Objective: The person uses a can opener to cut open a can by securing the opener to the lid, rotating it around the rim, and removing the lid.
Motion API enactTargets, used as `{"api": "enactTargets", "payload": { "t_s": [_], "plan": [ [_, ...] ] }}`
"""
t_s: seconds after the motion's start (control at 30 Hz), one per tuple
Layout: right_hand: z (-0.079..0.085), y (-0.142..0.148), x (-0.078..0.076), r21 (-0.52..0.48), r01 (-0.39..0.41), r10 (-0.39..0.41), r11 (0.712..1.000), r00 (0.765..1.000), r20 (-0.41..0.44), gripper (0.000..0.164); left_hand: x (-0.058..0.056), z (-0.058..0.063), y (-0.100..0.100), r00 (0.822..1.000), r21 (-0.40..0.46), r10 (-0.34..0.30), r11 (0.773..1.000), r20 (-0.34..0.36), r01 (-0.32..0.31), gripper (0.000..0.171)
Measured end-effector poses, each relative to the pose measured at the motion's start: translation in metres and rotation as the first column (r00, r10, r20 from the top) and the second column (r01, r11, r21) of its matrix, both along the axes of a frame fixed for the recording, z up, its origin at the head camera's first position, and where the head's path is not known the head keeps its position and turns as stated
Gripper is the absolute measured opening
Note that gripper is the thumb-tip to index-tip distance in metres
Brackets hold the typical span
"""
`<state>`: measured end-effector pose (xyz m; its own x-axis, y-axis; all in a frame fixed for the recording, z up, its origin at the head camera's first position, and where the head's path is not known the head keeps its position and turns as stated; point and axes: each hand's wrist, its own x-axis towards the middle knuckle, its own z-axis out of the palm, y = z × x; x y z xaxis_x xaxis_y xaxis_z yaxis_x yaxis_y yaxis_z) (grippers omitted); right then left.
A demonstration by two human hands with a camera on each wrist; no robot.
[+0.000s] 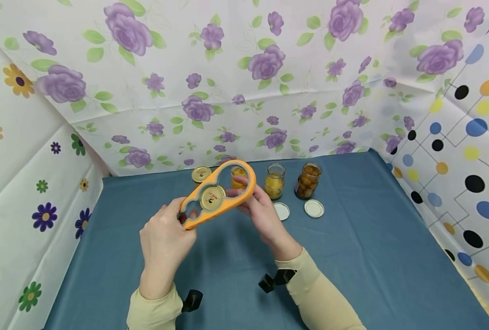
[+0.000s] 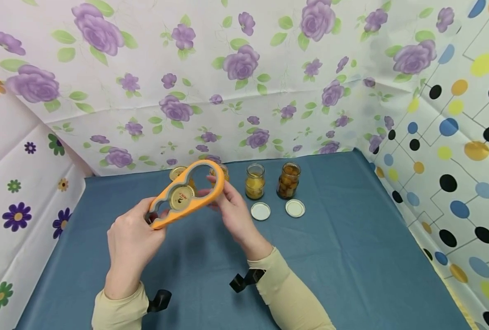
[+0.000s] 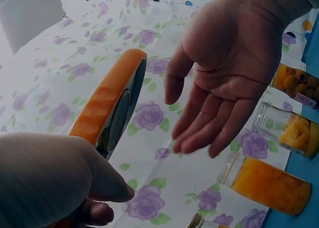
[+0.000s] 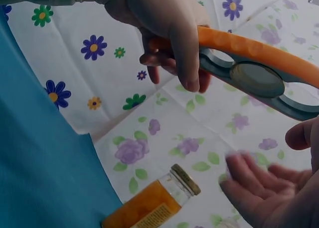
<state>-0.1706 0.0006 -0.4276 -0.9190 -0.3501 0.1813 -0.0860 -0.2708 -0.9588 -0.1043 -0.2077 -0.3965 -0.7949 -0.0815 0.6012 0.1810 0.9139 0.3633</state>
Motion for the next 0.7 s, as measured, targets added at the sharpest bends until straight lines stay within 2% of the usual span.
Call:
{"api": "enactTargets", "payload": {
  "t_s": [0.13, 0.2, 0.3, 0.43, 0.57, 0.63, 0.7],
  "plan": [
    [0.002, -0.002, 0.003, -0.027, -0.114, 0.115, 0.993, 0.992, 0.051, 0.049, 0.000, 0.000, 0.001, 1.000, -0.003, -0.020, 1.000, -0.011, 0.020, 0.018],
    [0.003, -0.003, 0.005, -0.102, -0.194, 0.203, 0.976, 0.976, 0.085, 0.056, 0.000, 0.000, 0.001, 0.999, -0.014, -0.039, 0.999, -0.015, 0.039, 0.020],
    [0.004, -0.003, 0.008, -0.247, -0.295, 0.334, 0.923, 0.933, 0.132, 0.060, 0.000, 0.000, 0.002, 0.996, -0.033, -0.087, 0.996, -0.021, 0.086, 0.020],
    [0.003, -0.002, 0.011, -0.382, -0.390, 0.472, 0.838, 0.869, 0.149, 0.055, 0.000, 0.001, 0.005, 0.988, -0.040, -0.152, 0.988, -0.036, 0.151, 0.020],
    [0.003, -0.002, 0.012, -0.427, -0.450, 0.545, 0.785, 0.828, 0.130, 0.050, 0.000, 0.000, 0.006, 0.981, -0.050, -0.184, 0.982, -0.064, 0.181, 0.021],
    [0.003, -0.002, 0.013, -0.434, -0.466, 0.563, 0.771, 0.817, 0.122, 0.049, 0.000, 0.000, 0.006, 0.978, -0.064, -0.195, 0.980, -0.073, 0.190, 0.021],
    [0.004, -0.001, 0.013, -0.431, -0.468, 0.565, 0.771, 0.816, 0.125, 0.049, 0.000, -0.001, 0.005, 0.976, -0.077, -0.204, 0.977, -0.080, 0.198, 0.020]
  ]
}}
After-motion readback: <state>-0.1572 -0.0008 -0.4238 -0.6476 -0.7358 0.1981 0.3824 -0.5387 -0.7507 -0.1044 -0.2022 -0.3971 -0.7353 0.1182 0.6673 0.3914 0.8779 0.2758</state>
